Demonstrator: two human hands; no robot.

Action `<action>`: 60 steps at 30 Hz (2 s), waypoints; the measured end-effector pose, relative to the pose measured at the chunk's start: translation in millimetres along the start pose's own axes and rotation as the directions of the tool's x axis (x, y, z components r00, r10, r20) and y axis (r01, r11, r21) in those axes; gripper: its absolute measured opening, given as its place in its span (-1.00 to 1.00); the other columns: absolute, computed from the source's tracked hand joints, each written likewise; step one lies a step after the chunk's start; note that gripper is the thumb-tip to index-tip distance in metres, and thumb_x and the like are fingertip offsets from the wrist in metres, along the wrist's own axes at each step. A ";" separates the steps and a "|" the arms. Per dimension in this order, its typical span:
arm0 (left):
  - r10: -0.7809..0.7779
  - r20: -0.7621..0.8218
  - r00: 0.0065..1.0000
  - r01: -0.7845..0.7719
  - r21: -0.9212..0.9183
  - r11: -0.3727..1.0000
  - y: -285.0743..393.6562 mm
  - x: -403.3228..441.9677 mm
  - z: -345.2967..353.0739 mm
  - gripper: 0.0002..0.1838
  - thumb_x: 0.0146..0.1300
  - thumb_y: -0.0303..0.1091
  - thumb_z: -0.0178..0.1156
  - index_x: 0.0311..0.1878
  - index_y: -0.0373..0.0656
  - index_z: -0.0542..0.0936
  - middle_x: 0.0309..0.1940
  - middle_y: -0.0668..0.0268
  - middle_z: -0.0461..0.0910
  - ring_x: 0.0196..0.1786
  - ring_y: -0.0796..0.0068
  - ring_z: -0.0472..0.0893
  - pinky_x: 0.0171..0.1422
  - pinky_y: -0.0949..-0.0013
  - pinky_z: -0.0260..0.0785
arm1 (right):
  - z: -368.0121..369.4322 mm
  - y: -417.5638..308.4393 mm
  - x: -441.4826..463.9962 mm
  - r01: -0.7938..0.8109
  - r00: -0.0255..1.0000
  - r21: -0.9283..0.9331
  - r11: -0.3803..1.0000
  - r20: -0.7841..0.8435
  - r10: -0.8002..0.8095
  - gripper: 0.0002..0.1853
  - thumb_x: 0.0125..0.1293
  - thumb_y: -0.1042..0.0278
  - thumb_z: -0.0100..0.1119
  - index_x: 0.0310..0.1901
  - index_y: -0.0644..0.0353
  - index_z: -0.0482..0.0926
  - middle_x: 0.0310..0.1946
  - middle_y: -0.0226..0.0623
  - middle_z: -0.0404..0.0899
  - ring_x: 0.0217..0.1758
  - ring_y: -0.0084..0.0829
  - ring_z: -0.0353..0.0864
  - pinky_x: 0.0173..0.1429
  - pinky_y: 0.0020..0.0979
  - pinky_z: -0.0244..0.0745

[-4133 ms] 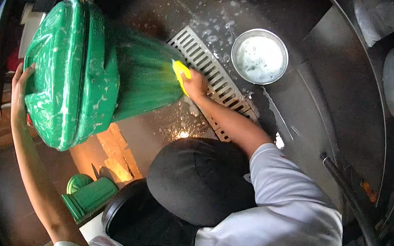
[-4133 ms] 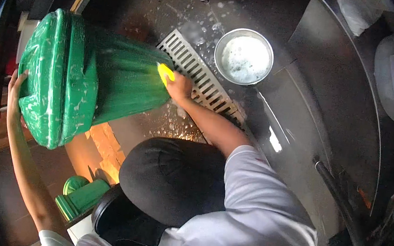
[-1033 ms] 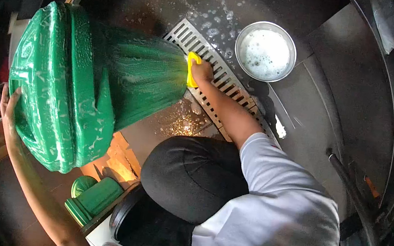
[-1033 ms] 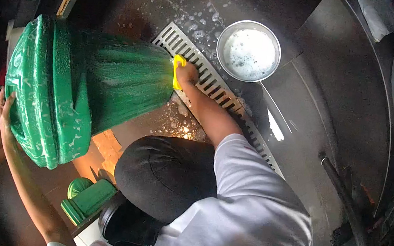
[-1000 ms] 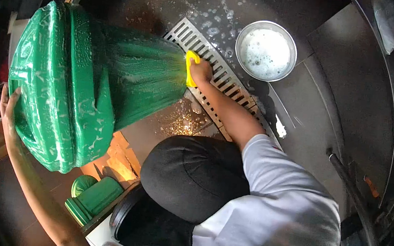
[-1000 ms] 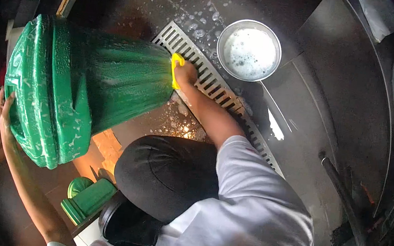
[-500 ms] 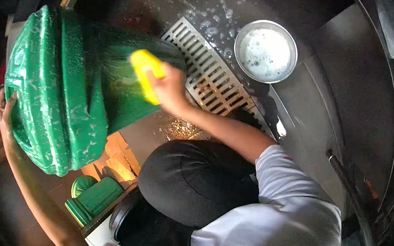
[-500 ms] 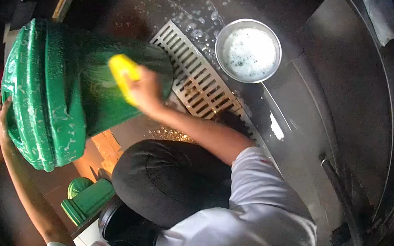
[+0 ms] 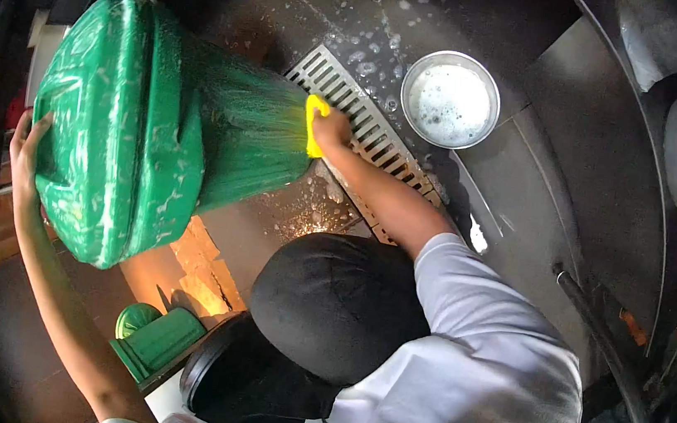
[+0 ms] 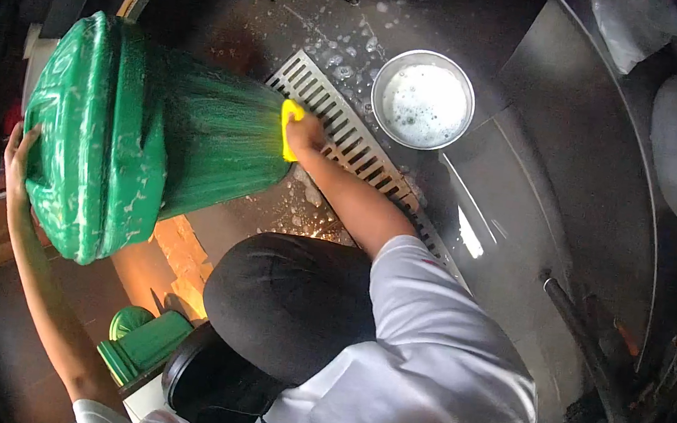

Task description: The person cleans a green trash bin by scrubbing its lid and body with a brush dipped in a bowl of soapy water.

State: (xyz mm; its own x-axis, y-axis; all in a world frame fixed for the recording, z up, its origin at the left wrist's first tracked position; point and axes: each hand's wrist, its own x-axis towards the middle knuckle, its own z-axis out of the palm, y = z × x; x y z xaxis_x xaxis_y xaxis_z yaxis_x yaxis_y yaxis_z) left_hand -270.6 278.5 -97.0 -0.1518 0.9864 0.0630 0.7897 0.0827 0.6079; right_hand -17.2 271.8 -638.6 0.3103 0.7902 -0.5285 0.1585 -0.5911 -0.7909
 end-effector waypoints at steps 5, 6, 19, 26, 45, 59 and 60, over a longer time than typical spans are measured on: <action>-0.011 -0.044 0.999 0.009 -0.039 0.999 -15.7 -8.7 0.0 -0.64 0.33 -0.13 0.31 -0.05 -0.26 0.63 -0.30 0.40 0.62 -0.30 0.59 0.56 -0.16 0.50 0.39 | -61.1 -57.4 -52.4 0.341 0.910 0.307 0.888 0.128 -0.394 -0.48 0.30 -0.14 0.32 -0.22 0.31 0.72 -0.37 0.05 0.71 -0.32 -0.01 0.75 -0.16 -0.07 0.61; 0.024 -0.039 0.999 -0.025 -0.017 1.000 -15.6 -9.8 0.4 -0.62 0.32 -0.11 0.31 -0.03 -0.28 0.63 -0.30 0.39 0.62 -0.29 0.58 0.57 -0.14 0.49 0.40 | -78.5 -60.4 -57.5 0.387 0.875 0.278 0.879 0.188 -0.445 -0.49 0.31 -0.13 0.32 -0.20 0.30 0.72 -0.39 0.03 0.72 -0.35 -0.07 0.74 -0.17 -0.09 0.62; -0.038 -0.134 0.990 0.069 0.235 0.970 -32.8 28.9 -5.9 -0.50 0.20 -0.02 0.37 -0.03 -0.31 0.73 -0.16 0.26 0.73 -0.18 0.47 0.64 -0.03 0.41 0.44 | -275.0 -7.1 31.4 0.418 0.810 -0.770 0.482 0.076 -0.582 -0.76 0.18 0.26 0.31 -0.18 0.18 0.77 -0.28 0.00 0.77 -0.17 -0.01 0.79 -0.07 -0.04 0.65; -0.218 0.063 0.974 0.206 0.157 0.966 4.9 7.2 9.9 -0.38 0.15 0.15 0.31 0.02 -0.27 0.71 -0.22 0.17 0.71 -0.24 0.34 0.63 -0.06 0.31 0.45 | -275.2 46.3 55.1 0.492 0.815 -0.769 0.408 0.241 -0.527 -0.67 0.16 0.14 0.39 -0.15 0.22 0.75 -0.23 0.03 0.76 -0.12 0.03 0.77 0.01 -0.02 0.62; 0.020 0.093 0.995 -0.026 0.057 0.998 -9.0 -25.1 1.4 -0.47 0.54 0.08 0.00 0.12 -0.25 0.60 -0.09 0.36 0.63 -0.06 0.56 0.59 0.13 0.39 0.43 | -79.4 -98.5 -52.7 0.249 0.924 0.526 0.813 0.123 -0.363 -0.71 0.40 0.19 0.31 -0.15 0.30 0.72 -0.45 -0.24 0.72 -0.44 -0.35 0.71 -0.33 -0.23 0.53; -0.115 0.037 0.993 0.119 -0.155 0.981 3.5 -39.9 12.7 -0.40 0.52 0.12 0.01 0.25 -0.25 0.56 0.01 0.24 0.65 0.01 0.50 0.66 0.18 0.34 0.53 | -59.9 -104.2 -28.0 -0.023 0.887 0.809 0.587 0.288 -0.362 -0.66 0.40 0.10 0.33 -0.21 0.28 0.70 -0.51 -0.35 0.65 -0.45 -0.56 0.61 -0.36 -0.40 0.48; -0.081 0.059 0.995 0.088 -0.139 0.986 -5.0 -38.2 7.1 -0.39 0.52 0.13 0.01 0.26 -0.26 0.55 0.02 0.24 0.64 0.02 0.49 0.66 0.19 0.35 0.52 | -44.2 -70.0 -3.9 -0.071 0.901 0.763 0.643 0.326 -0.287 -0.69 0.43 0.11 0.31 -0.14 0.24 0.71 -0.50 -0.37 0.63 -0.44 -0.59 0.61 -0.38 -0.46 0.48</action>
State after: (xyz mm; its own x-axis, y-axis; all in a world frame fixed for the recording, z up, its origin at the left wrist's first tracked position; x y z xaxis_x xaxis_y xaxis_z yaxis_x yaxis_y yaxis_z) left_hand -264.5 241.4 -108.0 -0.1796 0.9832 -0.0331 0.6829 0.1488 0.7152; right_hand 12.0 302.9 -567.6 -0.0713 0.9343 -0.3493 -0.6353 -0.3125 -0.7062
